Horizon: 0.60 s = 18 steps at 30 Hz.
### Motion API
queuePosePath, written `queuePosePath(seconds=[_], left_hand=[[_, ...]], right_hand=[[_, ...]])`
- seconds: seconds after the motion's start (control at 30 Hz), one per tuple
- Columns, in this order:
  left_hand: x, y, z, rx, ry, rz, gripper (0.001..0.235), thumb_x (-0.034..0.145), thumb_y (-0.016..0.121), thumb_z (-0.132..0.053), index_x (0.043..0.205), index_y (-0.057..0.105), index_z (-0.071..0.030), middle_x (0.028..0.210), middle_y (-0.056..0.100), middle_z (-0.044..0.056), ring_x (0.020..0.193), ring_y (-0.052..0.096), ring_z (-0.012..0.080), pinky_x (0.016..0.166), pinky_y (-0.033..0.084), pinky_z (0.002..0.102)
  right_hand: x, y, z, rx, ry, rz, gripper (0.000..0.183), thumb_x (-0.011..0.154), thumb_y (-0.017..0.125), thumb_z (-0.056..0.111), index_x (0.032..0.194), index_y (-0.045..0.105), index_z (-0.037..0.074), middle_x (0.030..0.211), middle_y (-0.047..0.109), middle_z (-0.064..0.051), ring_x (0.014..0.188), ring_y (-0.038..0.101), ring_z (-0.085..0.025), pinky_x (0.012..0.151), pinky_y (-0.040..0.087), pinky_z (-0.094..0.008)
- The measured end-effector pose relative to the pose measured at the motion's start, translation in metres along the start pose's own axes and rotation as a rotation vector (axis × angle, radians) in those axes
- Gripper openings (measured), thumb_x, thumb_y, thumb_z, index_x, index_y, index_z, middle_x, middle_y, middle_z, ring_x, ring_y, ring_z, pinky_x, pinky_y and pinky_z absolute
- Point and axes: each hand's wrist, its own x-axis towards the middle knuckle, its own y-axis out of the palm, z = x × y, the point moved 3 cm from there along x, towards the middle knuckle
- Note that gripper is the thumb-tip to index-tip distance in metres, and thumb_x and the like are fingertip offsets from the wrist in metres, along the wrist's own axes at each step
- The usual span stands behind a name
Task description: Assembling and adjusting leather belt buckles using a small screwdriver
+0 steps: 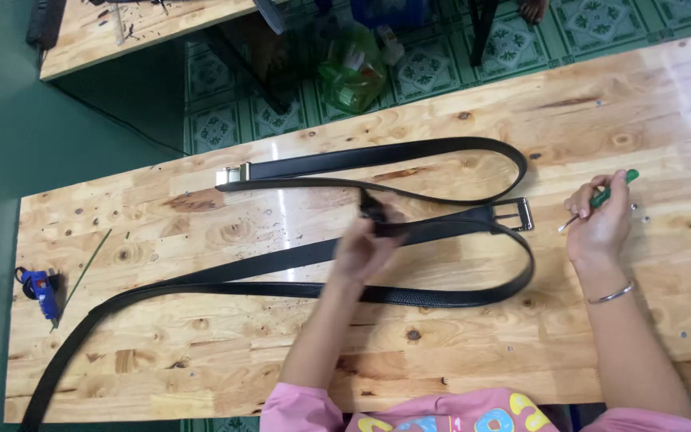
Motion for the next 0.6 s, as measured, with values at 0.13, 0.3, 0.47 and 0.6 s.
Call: queuePosePath(seconds=[0.13, 0.3, 0.47, 0.6], left_hand=[[-0.007, 0.061, -0.044, 0.171, 0.231, 0.074, 0.045, 0.078, 0.057, -0.026, 0.112, 0.040, -0.003, 0.081, 0.056, 0.005, 0.081, 0.053, 0.0182, 0.084, 0.035, 0.030], [-0.027, 0.114, -0.072, 0.223, 0.576, -0.171, 0.066, 0.081, 0.050, -0.022, 0.132, 0.009, -0.023, 0.080, 0.051, 0.006, 0.069, 0.054, 0.0069, 0.055, 0.042, 0.017], [-0.047, 0.140, -0.061, 0.664, 0.629, -0.079, 0.028, 0.080, 0.054, -0.012, 0.102, 0.037, -0.010, 0.069, 0.052, 0.020, 0.053, 0.053, 0.0275, 0.048, 0.048, 0.033], [-0.056, 0.155, -0.050, 1.171, 0.416, -0.121, 0.014, 0.077, 0.056, -0.007, 0.091, 0.058, -0.004, 0.091, 0.059, 0.010, 0.082, 0.057, 0.0150, 0.075, 0.046, 0.021]], right_hand=[[0.001, 0.000, -0.001, -0.006, -0.025, 0.000, 0.029, 0.085, 0.040, 0.038, 0.068, 0.042, 0.015, 0.039, 0.024, 0.001, 0.039, 0.024, -0.009, 0.049, 0.026, -0.021], [0.009, -0.009, -0.014, -0.064, -0.085, 0.053, 0.030, 0.086, 0.041, 0.040, 0.072, 0.043, 0.014, 0.044, 0.028, 0.001, 0.040, 0.027, -0.007, 0.046, 0.026, -0.018], [-0.031, 0.018, 0.029, -0.315, -0.412, 0.227, 0.029, 0.099, 0.036, 0.028, 0.081, 0.037, 0.005, 0.054, 0.032, -0.007, 0.047, 0.036, -0.016, 0.051, 0.035, -0.026], [-0.092, 0.071, 0.079, -0.768, -0.579, 0.529, 0.020, 0.096, 0.040, 0.012, 0.086, 0.049, -0.003, 0.071, 0.042, -0.010, 0.061, 0.038, -0.014, 0.057, 0.031, -0.023]])
